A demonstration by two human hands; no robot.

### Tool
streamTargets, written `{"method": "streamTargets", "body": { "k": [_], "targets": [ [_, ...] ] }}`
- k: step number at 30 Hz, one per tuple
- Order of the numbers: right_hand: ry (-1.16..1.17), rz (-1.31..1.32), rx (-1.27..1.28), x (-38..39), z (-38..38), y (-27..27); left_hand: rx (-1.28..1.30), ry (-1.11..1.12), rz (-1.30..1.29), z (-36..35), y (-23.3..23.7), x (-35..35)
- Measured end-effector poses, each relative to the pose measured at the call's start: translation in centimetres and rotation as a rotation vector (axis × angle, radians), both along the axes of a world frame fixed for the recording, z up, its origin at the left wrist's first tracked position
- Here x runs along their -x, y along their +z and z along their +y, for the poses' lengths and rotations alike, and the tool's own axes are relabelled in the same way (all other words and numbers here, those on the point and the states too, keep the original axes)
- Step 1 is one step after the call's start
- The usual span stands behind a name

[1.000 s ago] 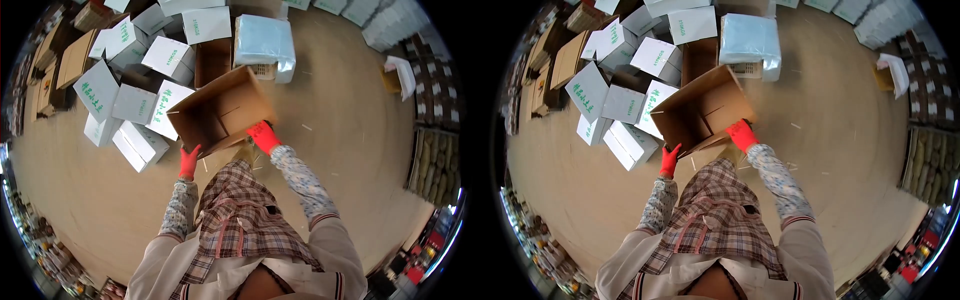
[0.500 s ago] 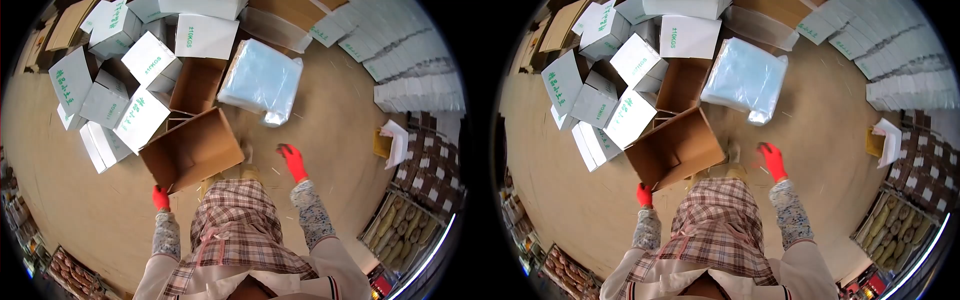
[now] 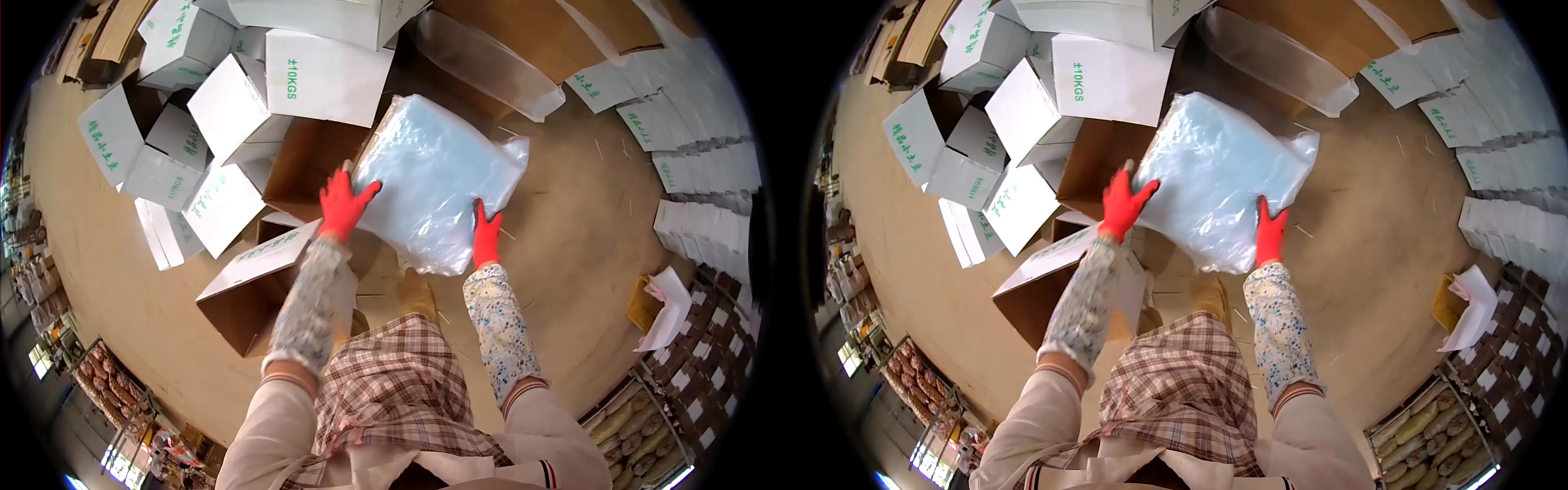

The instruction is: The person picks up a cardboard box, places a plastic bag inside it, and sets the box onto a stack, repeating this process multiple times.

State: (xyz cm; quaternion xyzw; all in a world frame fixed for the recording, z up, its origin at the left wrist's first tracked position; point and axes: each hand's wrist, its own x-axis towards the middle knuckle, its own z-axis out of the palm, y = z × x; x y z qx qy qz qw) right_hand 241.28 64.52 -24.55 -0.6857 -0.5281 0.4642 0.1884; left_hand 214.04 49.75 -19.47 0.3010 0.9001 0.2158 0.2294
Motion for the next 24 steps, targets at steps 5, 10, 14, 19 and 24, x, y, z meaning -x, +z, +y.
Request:
{"method": "streamTargets", "body": {
  "k": [5, 10, 14, 19, 24],
  "targets": [
    [0.211, 0.018, -0.179, 0.6, 7.4, 2.1, 0.146, 0.301, -0.273, 4.4, -1.1, -6.1],
    [0.722, -0.338, -0.121, 2.5, 21.5, 3.7, -0.046, 0.770, -0.386, 8.1, -3.4, -20.5],
    [0.750, -0.571, -0.460, 2.4, 22.2, 3.5, -0.066, 0.919, -0.439, 10.5, -3.0, -23.1],
    [0.683, -0.195, -0.617, 8.8, 6.7, 8.7, -0.204, 0.815, -0.649, 6.0, -2.8, -21.1],
    [0.186, 0.135, -0.325, 7.1, 6.6, 7.4, -0.360, 0.733, -0.698, -1.5, 1.6, -17.5]
  ]
}}
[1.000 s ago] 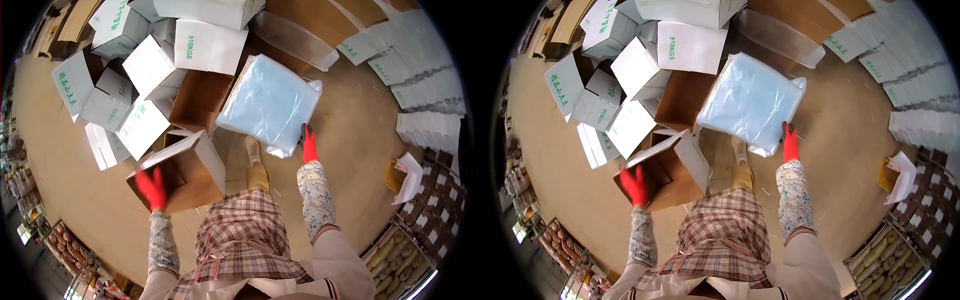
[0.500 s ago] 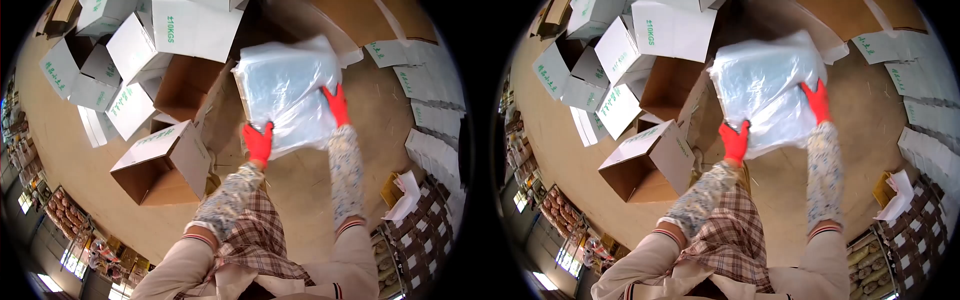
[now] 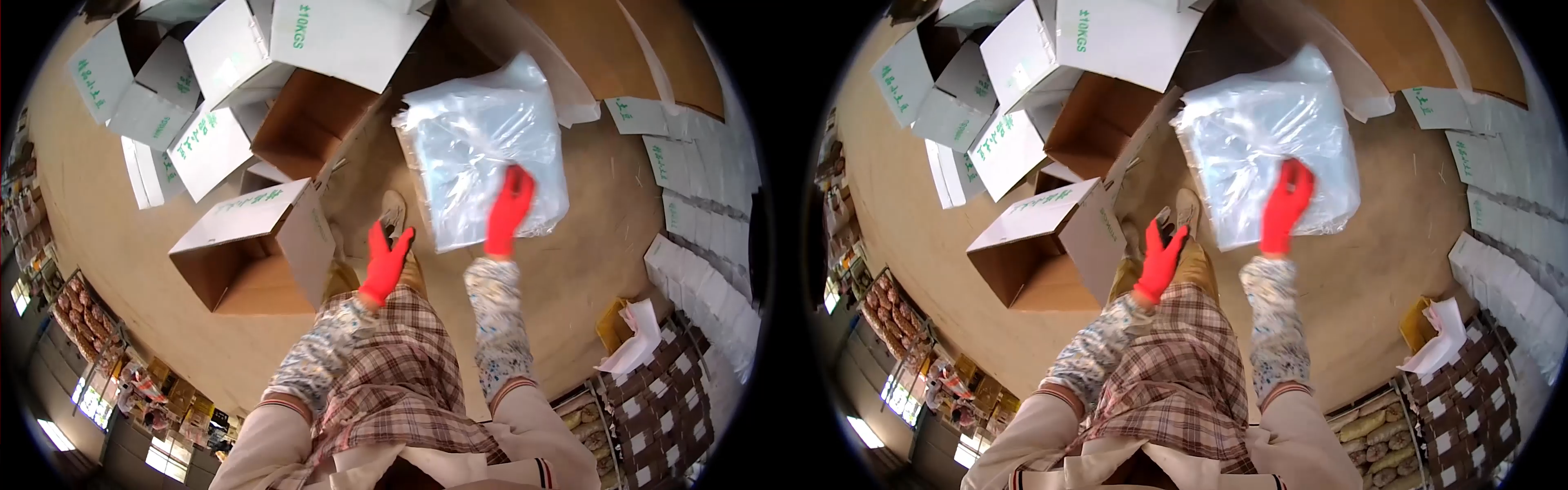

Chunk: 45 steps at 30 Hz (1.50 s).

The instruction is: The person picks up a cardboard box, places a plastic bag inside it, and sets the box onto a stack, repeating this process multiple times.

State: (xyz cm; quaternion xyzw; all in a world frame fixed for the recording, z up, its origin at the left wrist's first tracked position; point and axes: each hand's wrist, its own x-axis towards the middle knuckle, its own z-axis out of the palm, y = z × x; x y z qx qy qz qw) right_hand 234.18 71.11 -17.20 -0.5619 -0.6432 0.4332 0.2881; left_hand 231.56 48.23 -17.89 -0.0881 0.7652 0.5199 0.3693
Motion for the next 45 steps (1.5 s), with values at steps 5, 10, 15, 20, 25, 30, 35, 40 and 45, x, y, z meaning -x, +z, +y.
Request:
{"method": "streamTargets", "body": {
  "k": [5, 10, 15, 20, 25, 30, 35, 40, 45],
  "targets": [
    [0.176, -0.087, 0.096, -2.8, 6.1, 3.1, -0.065, -0.258, 0.116, -1.6, 4.8, 3.1],
    [0.602, -0.142, -0.120, 1.1, -3.0, 11.6, -0.630, 0.228, -0.714, 3.9, 11.4, 5.1],
    [1.066, -0.198, 0.050, 1.5, -11.3, 19.1, -0.573, 0.361, -0.395, -0.9, 15.6, 9.0],
    [0.877, 0.031, 0.579, 4.0, -21.5, 21.0, -0.358, 0.321, -0.170, -9.4, 21.1, 9.5],
    [0.481, 0.265, 0.551, 5.4, -25.8, 22.0, -0.572, 0.210, -0.330, -20.2, 24.6, 12.7],
    [0.522, 0.493, 0.750, 9.3, -32.6, 24.3, -0.637, 0.191, -0.259, -26.9, 27.6, 14.5],
    [0.931, 0.226, 0.500, 10.0, -41.5, 27.6, -0.646, 0.303, -0.193, -31.2, 27.2, 12.9],
    [1.027, -0.026, 0.729, 10.9, -40.4, 28.2, -0.681, 0.424, -0.408, -36.0, 27.7, 13.1],
    [0.283, 0.806, 0.967, 8.9, -39.0, 24.2, -0.695, 0.395, -0.186, -38.8, 26.8, 14.4]
  ]
}}
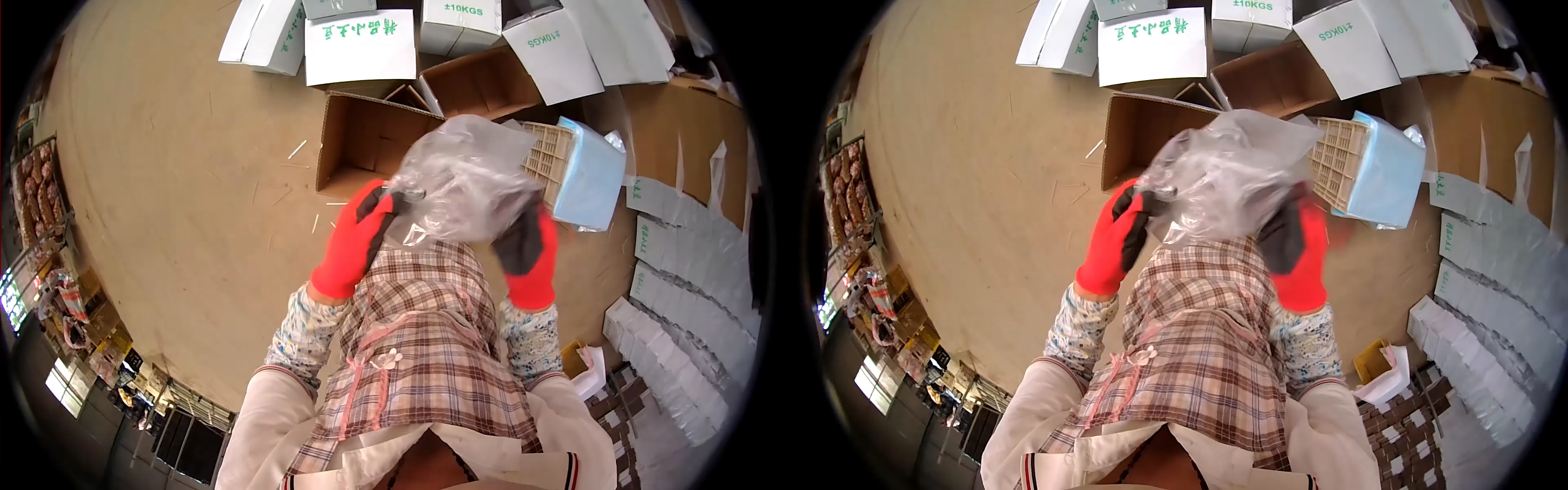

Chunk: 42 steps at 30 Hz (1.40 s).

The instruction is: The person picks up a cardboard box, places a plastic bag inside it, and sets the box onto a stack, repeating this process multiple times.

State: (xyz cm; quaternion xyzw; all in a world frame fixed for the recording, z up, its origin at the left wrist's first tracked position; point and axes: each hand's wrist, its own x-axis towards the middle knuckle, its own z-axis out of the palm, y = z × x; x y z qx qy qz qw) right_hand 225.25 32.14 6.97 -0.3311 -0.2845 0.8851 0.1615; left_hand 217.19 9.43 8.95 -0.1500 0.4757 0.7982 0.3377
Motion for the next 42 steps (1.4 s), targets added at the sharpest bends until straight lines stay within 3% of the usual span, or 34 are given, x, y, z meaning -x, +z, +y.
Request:
{"method": "streamTargets", "body": {
  "k": [1, 2, 3, 5, 6, 7, 8, 9, 11, 12, 14, 15, 16, 17, 18, 20, 21, 23, 25, 26, 27, 29, 30, 31, 35, 37, 38, 39, 40, 41, 42],
  "targets": [
    [0.081, -0.014, 0.048, -0.5, 1.1, -0.2, -0.266, 0.109, -0.049, 0.5, 0.9, 0.0],
    [0.164, -0.029, 0.094, -0.9, 2.1, -0.5, -0.551, 0.151, -0.200, -2.7, -1.6, -0.2],
    [0.361, 0.265, 0.208, -3.3, 8.6, -3.8, -0.840, 0.198, -0.343, -6.1, -4.4, -0.1],
    [0.730, -0.436, -0.822, -7.5, 16.5, -6.5, -0.069, 0.520, -0.390, -6.2, 1.5, 3.6],
    [0.993, -0.804, -1.235, -8.2, 18.9, -6.9, 0.143, 0.225, -0.107, -8.4, 0.4, 3.8],
    [1.356, -1.162, -1.531, -6.6, 19.9, -6.4, 0.295, 0.117, -0.045, -7.5, 1.1, 3.9],
    [1.194, -0.902, -1.966, -2.7, 16.4, -2.9, 0.447, 0.009, 0.013, -6.6, 1.9, 3.9],
    [0.963, -0.421, -1.760, 4.5, 9.8, 3.4, 0.523, -0.253, 0.236, -5.0, 2.4, 3.9],
    [1.211, 0.084, -1.550, 8.0, 2.7, 4.8, 0.388, -0.734, 0.180, -1.8, 6.2, 3.9],
    [1.333, 0.348, -1.431, 8.8, 1.4, 4.0, 0.370, -0.932, 0.461, -1.8, 6.7, 4.0],
    [1.334, 0.428, -1.283, 10.7, 3.6, 2.5, 0.531, -0.863, 0.585, -2.8, 9.2, 5.1],
    [1.354, 0.096, -0.981, 11.6, 5.0, 5.2, 0.688, -0.764, 0.697, -3.6, 9.8, 5.8],
    [1.474, -0.162, -0.833, 11.6, 5.5, 7.8, 0.925, -0.709, 0.882, -4.9, 7.8, 5.7],
    [1.571, -0.439, -0.651, 10.2, 5.7, 9.5, 1.237, -0.797, 1.049, -5.7, 6.7, 5.8],
    [1.579, -0.444, -0.624, 8.3, 5.7, 9.3, 1.426, -0.889, 1.169, -5.8, 6.0, 6.2],
    [1.692, 0.139, -1.470, 6.0, 6.3, 7.4, 1.675, -1.030, 1.179, -6.7, 4.3, 7.1],
    [1.695, 0.140, -1.466, 4.8, 7.4, 6.8, 1.675, -1.031, 1.174, -7.8, 3.4, 7.5],
    [1.394, -0.085, -1.689, 3.4, 11.5, 5.4, 1.927, -0.660, 1.312, -11.7, 1.4, 8.4],
    [1.035, -0.295, -1.861, 2.3, 14.1, 3.1, 2.037, -0.627, 1.150, -16.5, -2.8, 7.6],
    [1.394, -0.481, -1.719, 0.1, 13.7, 1.6, 2.009, -0.663, 0.984, -19.4, -5.9, 7.5],
    [1.395, -0.491, -1.706, 0.6, 13.1, 2.7, 1.646, -0.326, 0.660, -24.3, -10.8, 7.4],
    [0.894, -0.451, -1.629, 4.1, 12.4, 5.3, 1.077, 0.287, 0.619, -19.2, -5.9, 9.8],
    [0.901, -0.468, -1.624, 3.2, 12.2, 4.3, 0.964, 0.226, 0.907, -18.1, -3.3, 9.3],
    [1.076, -0.568, -1.510, 0.9, 11.7, 2.8, 0.956, 0.212, 0.893, -17.8, -3.9, 7.5],
    [1.617, -0.753, -1.127, -7.7, 10.4, -6.1, 1.236, -0.522, 0.948, -18.3, -12.6, -0.4],
    [1.484, -0.570, -1.218, -4.3, 8.2, -7.5, 0.988, -0.305, 0.442, -17.0, -15.5, -4.5],
    [1.277, -0.478, -1.248, -0.7, 2.8, -4.8, 0.958, -0.535, 0.546, -15.1, -15.0, -4.7],
    [1.167, -0.422, -1.284, 2.1, -0.9, -6.6, 0.914, -0.772, 0.640, -13.2, -14.2, -5.1],
    [1.060, -0.363, -1.323, 4.9, -4.6, -8.5, 0.793, -0.808, 0.701, -11.8, -15.4, -6.8],
    [1.026, -0.302, -1.521, 5.9, -6.8, -15.1, 0.673, -0.843, 0.765, -10.5, -16.5, -8.2],
    [1.098, -0.418, -1.582, 5.5, -7.5, -24.4, 0.608, -1.023, 0.673, -8.1, -16.4, -7.9]
  ]
}}
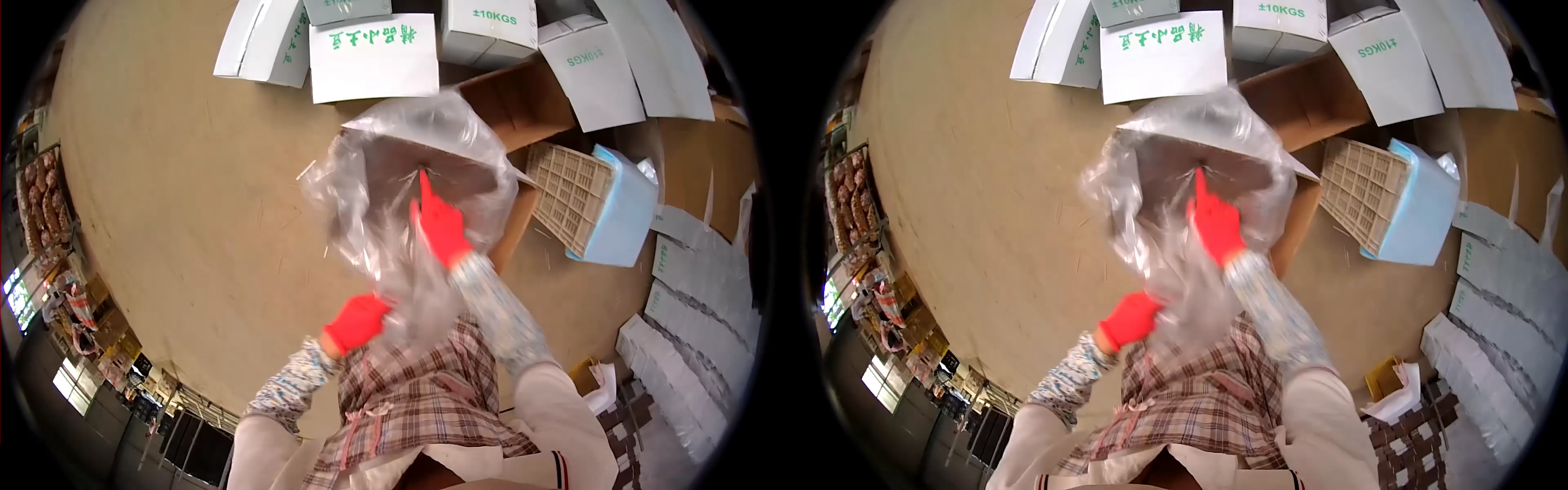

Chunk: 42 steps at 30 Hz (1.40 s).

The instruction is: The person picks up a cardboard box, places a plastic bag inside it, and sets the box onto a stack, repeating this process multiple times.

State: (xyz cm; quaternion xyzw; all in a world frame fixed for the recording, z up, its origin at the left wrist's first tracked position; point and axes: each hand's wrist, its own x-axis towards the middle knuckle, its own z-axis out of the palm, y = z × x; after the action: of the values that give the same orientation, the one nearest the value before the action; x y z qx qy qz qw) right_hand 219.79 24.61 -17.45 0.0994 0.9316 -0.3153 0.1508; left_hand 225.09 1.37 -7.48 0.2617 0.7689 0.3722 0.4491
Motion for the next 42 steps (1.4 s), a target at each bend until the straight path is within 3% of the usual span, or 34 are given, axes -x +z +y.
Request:
{"method": "streamTargets", "body": {
  "k": [1, 3, 4, 5, 6, 7, 8, 9, 11, 12, 13, 14, 15, 16, 18, 19, 20, 22, 23, 24, 25, 26, 27, 28, 30, 31, 32, 33, 34, 35, 36, 38, 39, 42],
  "targets": [
    [0.018, -0.088, -0.110, -0.3, -0.8, -9.0, 0.056, -0.128, -0.141, 1.5, 0.5, 0.5],
    [-0.420, -0.390, -0.091, -2.3, 2.7, -19.5, -0.004, 0.000, -0.038, 0.9, -0.6, 2.3],
    [-0.044, -0.669, -0.023, -1.3, 4.9, -19.1, -0.069, 0.120, 0.052, 0.3, -1.0, 3.6],
    [0.340, -0.950, 0.050, -1.3, 6.0, -16.9, 0.065, 0.212, 0.064, -1.8, -0.4, 5.6],
    [-0.186, -0.678, 0.412, -0.2, 6.1, -8.2, 0.244, 0.401, -0.105, -3.4, -0.1, 8.1],
    [-0.233, -0.268, 0.507, -1.8, 8.6, -3.2, 0.215, 0.637, -0.312, -5.9, -0.2, 10.6],
    [-0.711, -0.475, 0.802, -1.8, 11.1, 5.0, 0.210, 0.871, -0.278, -9.7, -1.9, 11.4],
    [-0.775, -0.328, 0.653, -5.1, 15.7, 5.1, 0.252, 0.890, 0.269, -13.0, -4.2, 11.4],
    [-0.692, -0.304, 0.169, -10.3, 22.1, 6.0, 0.599, 0.623, 0.665, -15.5, -4.8, 14.5],
    [-0.546, -0.410, -0.143, -11.6, 23.0, 6.3, 0.589, 0.620, 0.665, -15.3, -5.6, 16.1],
    [-0.550, -0.398, -0.149, -11.8, 24.2, 5.5, 0.266, 0.894, 0.189, -14.4, -6.9, 18.1],
    [-0.838, -0.225, 0.431, -11.9, 25.3, 4.4, -0.073, 1.109, -0.309, -13.4, -8.4, 20.0],
    [-1.085, -0.034, 1.023, -11.9, 25.9, 3.7, -0.108, 1.128, -0.339, -11.4, -8.2, 22.3],
    [-1.256, 0.033, 1.160, -9.0, 25.6, 4.4, -0.146, 1.146, -0.367, -9.2, -8.4, 25.4],
    [-0.446, 0.268, 0.075, -4.7, 25.8, 2.5, -0.377, 1.276, -0.296, -6.2, -13.2, 30.2],
    [-0.445, 0.257, 0.077, -4.7, 27.0, -0.1, -0.186, 1.117, -0.257, -5.3, -13.8, 32.1],
    [-0.315, -0.074, -0.038, -6.3, 28.5, -3.9, 0.486, 0.729, 0.293, -4.0, -15.0, 33.1],
    [-0.463, -0.540, 0.234, -9.1, 27.7, -6.4, 0.769, 0.301, 0.293, -8.9, -22.2, 28.6],
    [-0.709, -0.559, 0.600, -12.9, 25.6, -5.6, 0.788, 0.466, -0.070, -6.1, -15.1, 25.4],
    [-0.988, -0.575, 0.929, -16.5, 23.2, -4.5, 0.527, 0.673, -0.228, -8.4, -15.4, 20.8],
    [-1.240, -0.679, 1.068, -20.0, 20.2, -4.6, 0.492, 0.601, -0.315, -9.2, -13.3, 17.4],
    [-1.348, -0.581, 1.274, -17.8, 15.9, 1.7, 0.556, 0.682, -0.561, -12.0, -13.8, 13.4],
    [-1.368, -0.587, 1.280, -18.0, 15.2, 2.4, 0.362, 0.975, -0.840, -11.3, -10.7, 10.5],
    [-0.997, -0.519, 0.963, -17.8, 14.6, 2.6, 0.366, 0.558, -0.509, -11.7, -10.0, 8.6],
    [-0.604, -0.361, 0.594, -15.8, 14.5, 1.7, 0.192, 0.410, -0.195, -12.6, -12.5, 4.0],
    [-0.452, -0.271, 0.381, -14.8, 14.5, 1.2, -0.119, 0.851, -0.645, -12.4, -13.0, 2.9],
    [-0.681, -0.211, 0.734, -13.8, 15.1, 0.3, -0.451, 1.327, -1.046, -12.4, -13.6, 1.8],
    [-0.910, -0.145, 1.082, -13.3, 15.9, -0.6, -0.446, 1.337, -1.055, -11.9, -14.4, 0.7],
    [-0.555, -0.053, 0.662, -13.1, 16.6, -1.9, -0.507, 1.389, -0.930, -11.0, -15.4, -0.5],
    [-0.189, 0.044, 0.247, -12.8, 17.6, -4.1, -0.353, 1.142, -0.500, -9.1, -16.1, -0.4],
    [-0.402, -0.101, 0.411, -11.7, 19.4, -6.8, -0.139, 0.954, -0.054, -7.1, -16.6, -0.2],
    [-0.479, -0.282, 0.297, -8.2, 22.8, -10.6, 0.023, 1.031, -0.036, -6.2, -19.6, 0.2],
    [-0.340, -0.302, 0.021, -5.8, 24.5, -11.6, 0.093, 1.064, -0.077, -6.8, -22.4, 0.0],
    [-0.683, -0.278, 0.711, 3.6, 25.9, -9.8, 0.209, 1.313, -0.169, -6.8, -28.0, 1.1]
  ]
}}
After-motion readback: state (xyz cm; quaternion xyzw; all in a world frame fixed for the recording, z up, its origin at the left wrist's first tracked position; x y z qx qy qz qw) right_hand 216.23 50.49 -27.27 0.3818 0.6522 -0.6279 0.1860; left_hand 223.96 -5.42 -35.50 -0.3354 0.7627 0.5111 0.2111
